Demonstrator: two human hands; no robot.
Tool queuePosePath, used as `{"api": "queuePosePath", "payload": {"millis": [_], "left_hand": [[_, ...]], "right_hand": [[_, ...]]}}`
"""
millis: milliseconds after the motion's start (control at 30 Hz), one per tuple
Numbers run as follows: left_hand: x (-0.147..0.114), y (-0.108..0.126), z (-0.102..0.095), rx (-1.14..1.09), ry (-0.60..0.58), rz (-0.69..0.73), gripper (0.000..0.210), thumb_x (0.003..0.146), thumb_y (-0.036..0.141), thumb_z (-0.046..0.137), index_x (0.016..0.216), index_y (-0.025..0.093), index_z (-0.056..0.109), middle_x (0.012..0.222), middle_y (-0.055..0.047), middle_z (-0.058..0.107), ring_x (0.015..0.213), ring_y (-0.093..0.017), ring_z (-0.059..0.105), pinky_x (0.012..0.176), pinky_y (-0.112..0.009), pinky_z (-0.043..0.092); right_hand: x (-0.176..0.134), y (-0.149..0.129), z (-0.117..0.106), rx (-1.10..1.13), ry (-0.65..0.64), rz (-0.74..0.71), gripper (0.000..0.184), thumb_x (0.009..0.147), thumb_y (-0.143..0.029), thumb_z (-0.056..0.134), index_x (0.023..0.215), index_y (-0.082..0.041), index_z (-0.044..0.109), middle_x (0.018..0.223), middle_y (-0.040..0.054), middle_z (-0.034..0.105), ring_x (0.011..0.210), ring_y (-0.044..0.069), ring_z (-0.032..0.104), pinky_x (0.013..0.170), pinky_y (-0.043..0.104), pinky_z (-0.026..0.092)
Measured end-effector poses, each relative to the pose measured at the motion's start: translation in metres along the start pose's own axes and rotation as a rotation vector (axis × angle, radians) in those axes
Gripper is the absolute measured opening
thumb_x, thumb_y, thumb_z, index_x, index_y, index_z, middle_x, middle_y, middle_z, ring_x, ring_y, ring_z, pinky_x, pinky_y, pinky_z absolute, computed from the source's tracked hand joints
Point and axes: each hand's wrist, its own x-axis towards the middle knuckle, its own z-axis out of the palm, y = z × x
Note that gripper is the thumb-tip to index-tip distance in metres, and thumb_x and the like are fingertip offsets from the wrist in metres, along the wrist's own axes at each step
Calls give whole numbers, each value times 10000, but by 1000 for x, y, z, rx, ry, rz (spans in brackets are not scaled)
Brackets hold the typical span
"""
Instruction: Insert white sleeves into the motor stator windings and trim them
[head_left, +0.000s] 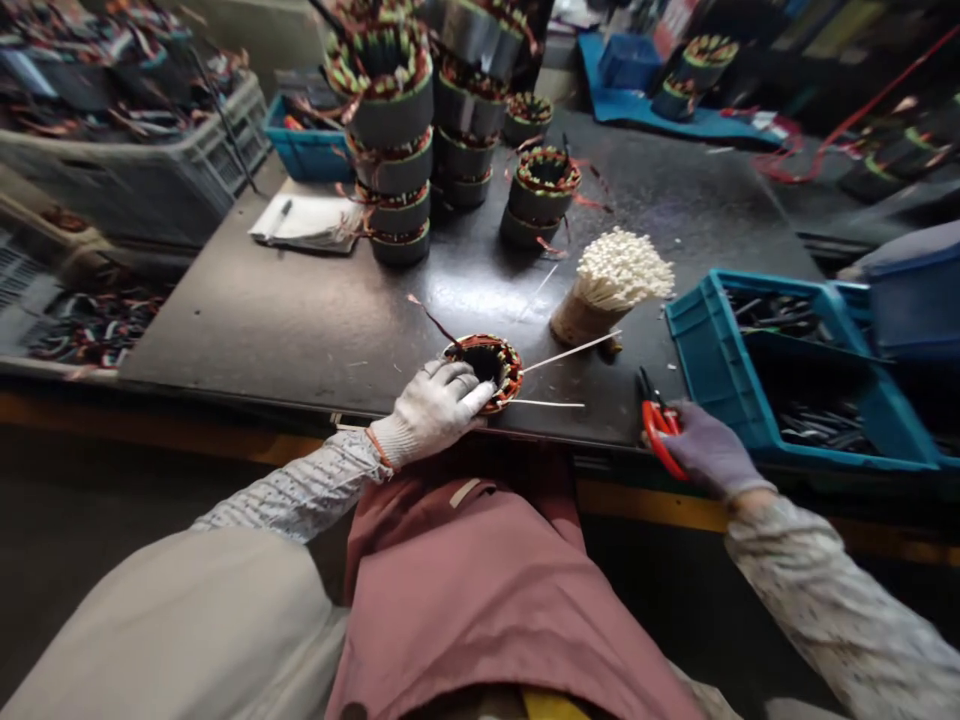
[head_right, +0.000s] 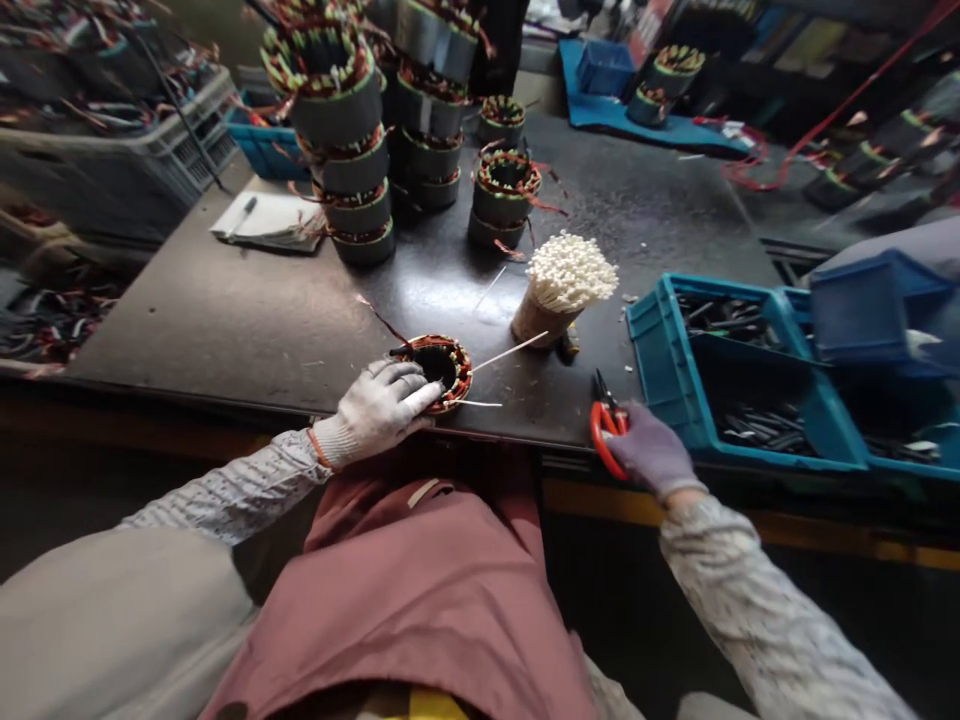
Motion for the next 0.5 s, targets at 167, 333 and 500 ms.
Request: {"api": "queuePosePath", "payload": {"millis": [167, 333, 500], "left_hand": [[-2, 3, 5, -12, 37, -38, 368, 890, 397, 568, 1188, 194, 638, 1074, -102, 705, 1085, -279, 596, 953, -462, 431], [-2, 4, 5, 8, 86, -23, 358, 891, 384, 566, 1173, 179, 648, 1054, -96, 709, 1048, -277, 610, 936, -447, 438], [-2, 4, 4, 25, 92, -14, 362, 882, 382, 577, 1168, 171, 647, 1058, -94, 709, 1042, -278, 612, 919, -439, 443]], "right_hand": [[-62, -35, 22, 80, -48, -356, 497, 758, -228, 552, 1254, -224, 541, 1091, 86, 691, 927, 237, 674, 826, 341, 527], [-65, -86, 26, -94, 74, -597, 504, 777, -212, 530, 1279, -187, 565, 1155, 110, 658, 1010, 240, 640, 853, 334, 515], [-56, -101, 26, -242, 62, -604, 480, 820, -227, 506, 1295, -203, 566, 1076, 105, 689, 906, 223, 653, 733, 288, 486]]}}
